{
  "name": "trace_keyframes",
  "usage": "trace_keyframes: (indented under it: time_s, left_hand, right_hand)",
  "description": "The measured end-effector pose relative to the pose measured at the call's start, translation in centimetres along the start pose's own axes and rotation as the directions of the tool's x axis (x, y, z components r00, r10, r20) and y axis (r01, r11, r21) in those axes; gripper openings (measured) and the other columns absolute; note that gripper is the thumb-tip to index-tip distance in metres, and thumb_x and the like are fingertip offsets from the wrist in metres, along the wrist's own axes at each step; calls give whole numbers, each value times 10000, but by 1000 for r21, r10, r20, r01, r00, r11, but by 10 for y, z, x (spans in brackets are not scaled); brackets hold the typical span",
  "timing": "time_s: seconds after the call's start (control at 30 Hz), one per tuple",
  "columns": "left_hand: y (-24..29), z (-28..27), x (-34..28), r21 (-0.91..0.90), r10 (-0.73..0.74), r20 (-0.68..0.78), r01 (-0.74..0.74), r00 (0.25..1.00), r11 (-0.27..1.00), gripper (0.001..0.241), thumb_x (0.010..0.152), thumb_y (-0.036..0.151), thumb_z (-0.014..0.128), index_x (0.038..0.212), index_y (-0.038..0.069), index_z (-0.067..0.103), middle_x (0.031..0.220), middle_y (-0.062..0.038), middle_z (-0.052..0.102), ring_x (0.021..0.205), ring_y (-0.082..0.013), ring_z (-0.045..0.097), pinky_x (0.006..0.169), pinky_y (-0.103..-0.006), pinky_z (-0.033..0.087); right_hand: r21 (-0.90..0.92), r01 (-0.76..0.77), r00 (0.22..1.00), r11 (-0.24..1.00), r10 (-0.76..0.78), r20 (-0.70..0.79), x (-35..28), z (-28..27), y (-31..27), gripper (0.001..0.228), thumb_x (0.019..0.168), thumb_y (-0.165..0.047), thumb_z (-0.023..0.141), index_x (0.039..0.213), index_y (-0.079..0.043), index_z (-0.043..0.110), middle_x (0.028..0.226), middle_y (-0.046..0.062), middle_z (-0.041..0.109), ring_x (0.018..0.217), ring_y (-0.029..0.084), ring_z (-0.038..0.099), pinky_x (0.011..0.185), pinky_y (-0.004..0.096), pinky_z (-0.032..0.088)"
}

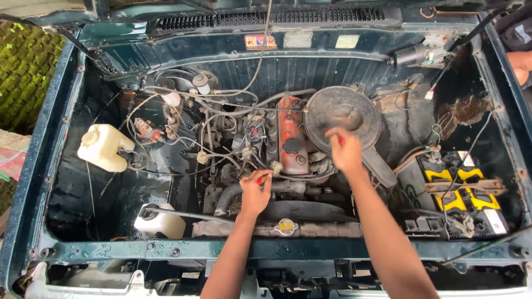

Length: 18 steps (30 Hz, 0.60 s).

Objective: The person scrubs the car engine bay with a brush and a red-handled tool, focusing on the valve cover and surrounding hoses. They move the tools across various surfaces to remove grime and dirt from the engine components.

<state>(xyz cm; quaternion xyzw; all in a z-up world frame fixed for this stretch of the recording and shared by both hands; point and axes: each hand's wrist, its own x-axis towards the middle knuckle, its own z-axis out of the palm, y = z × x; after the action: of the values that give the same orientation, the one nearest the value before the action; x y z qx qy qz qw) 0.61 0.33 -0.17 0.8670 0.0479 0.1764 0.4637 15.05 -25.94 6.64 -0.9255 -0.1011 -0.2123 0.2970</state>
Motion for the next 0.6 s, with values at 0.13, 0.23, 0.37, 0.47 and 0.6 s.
trace_keyframes:
  time_s: [0.13, 0.23, 0.37, 0.47, 0.6]
  left_hand:
    - [-3, 5, -4, 27, 16, 27, -16, 1000, 999, 115, 1026, 209, 637, 1073, 233, 739, 916, 15, 725, 872, -207, 735, 1099, -427, 328]
    - [-2, 3, 1, 40, 28, 37, -29, 999, 999, 112, 1034, 216, 631, 1080, 233, 732, 924, 14, 717, 877, -204, 733, 1106, -436, 325]
    - [-2, 4, -1, 6, 33, 51, -33, 998, 999, 120, 1035, 194, 634, 1110, 230, 720, 969, 21, 713, 912, -199, 730, 1115, -454, 307]
    - [7, -1, -5, 8, 39, 65, -39, 997, 999, 112, 1044, 192, 625, 1112, 206, 713, 959, -4, 713, 914, -231, 733, 1111, -474, 314]
    - [3, -1, -4, 56, 42, 61, -45, 997, 997, 108, 1039, 237, 634, 1108, 262, 713, 1016, 45, 712, 933, -199, 734, 1115, -466, 321]
  right_hand:
    - [53, -97, 969, 994, 82, 233, -49, -3, -32, 215, 937, -249, 559, 920, -195, 766, 892, 116, 776, 907, 409, 718, 928, 539, 519]
    - [-30, -282, 861, 959, 266, 433, -69, -10, -44, 266, 927, -305, 555, 953, -192, 794, 907, 216, 768, 990, 464, 703, 954, 564, 520]
    - [71, -361, 807, 930, 274, 523, -86, -4, -41, 241, 931, -306, 606, 1100, -256, 771, 936, 206, 767, 973, 432, 722, 937, 510, 538]
    - [173, -323, 842, 931, 198, 502, -92, -3, -53, 245, 909, -290, 674, 1143, -277, 745, 886, 225, 740, 951, 434, 714, 896, 533, 547]
    - [200, -229, 881, 953, 115, 458, -104, 16, -48, 210, 952, -293, 647, 1138, -309, 741, 824, 190, 730, 887, 400, 728, 843, 503, 568]
